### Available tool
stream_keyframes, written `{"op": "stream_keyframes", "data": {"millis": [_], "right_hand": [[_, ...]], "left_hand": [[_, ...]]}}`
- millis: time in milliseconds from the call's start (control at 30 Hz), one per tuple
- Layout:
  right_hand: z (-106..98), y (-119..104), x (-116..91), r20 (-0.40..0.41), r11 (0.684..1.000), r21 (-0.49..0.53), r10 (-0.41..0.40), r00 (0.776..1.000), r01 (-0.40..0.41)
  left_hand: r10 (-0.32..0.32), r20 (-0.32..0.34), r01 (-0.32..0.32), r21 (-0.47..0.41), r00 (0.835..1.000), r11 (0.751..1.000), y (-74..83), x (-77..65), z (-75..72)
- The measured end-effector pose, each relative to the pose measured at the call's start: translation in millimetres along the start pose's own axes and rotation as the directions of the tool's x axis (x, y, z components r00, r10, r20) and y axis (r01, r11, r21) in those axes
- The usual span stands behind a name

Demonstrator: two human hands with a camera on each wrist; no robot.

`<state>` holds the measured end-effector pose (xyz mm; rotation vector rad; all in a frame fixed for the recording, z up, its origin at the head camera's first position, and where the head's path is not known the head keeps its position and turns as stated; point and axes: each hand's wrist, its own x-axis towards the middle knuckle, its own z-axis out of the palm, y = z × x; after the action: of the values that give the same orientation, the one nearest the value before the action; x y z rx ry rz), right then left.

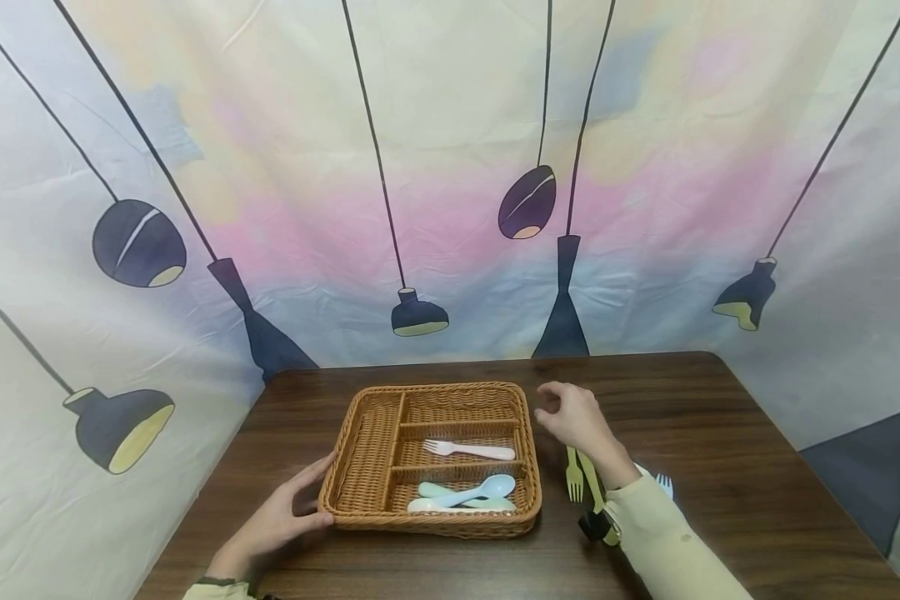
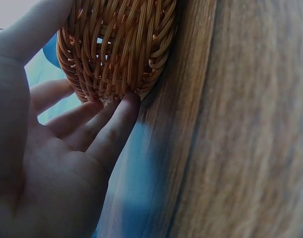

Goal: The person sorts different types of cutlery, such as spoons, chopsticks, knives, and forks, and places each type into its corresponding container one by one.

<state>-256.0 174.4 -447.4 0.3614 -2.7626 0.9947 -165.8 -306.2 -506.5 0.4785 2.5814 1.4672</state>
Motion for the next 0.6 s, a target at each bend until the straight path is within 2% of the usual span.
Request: {"op": "stream_keyframes", "data": {"millis": [333, 600], "right_hand": [[4.8, 18.4, -10.6, 0.094, 0.993, -0.091, 0.089, 0.992, -0.08], [8.6, 22.8, -14.4, 0.17, 0.976, -0.143, 0.188, 0.967, -0.165]], "left_hand": [[-0.004, 0.008, 0.004, -0.013, 1.0, 1.0, 1.9, -1.0, 0.5], [-0.007, 0.004, 0.007, -0.016, 1.0, 1.0, 2.5, -0.3, 0.2]]}}
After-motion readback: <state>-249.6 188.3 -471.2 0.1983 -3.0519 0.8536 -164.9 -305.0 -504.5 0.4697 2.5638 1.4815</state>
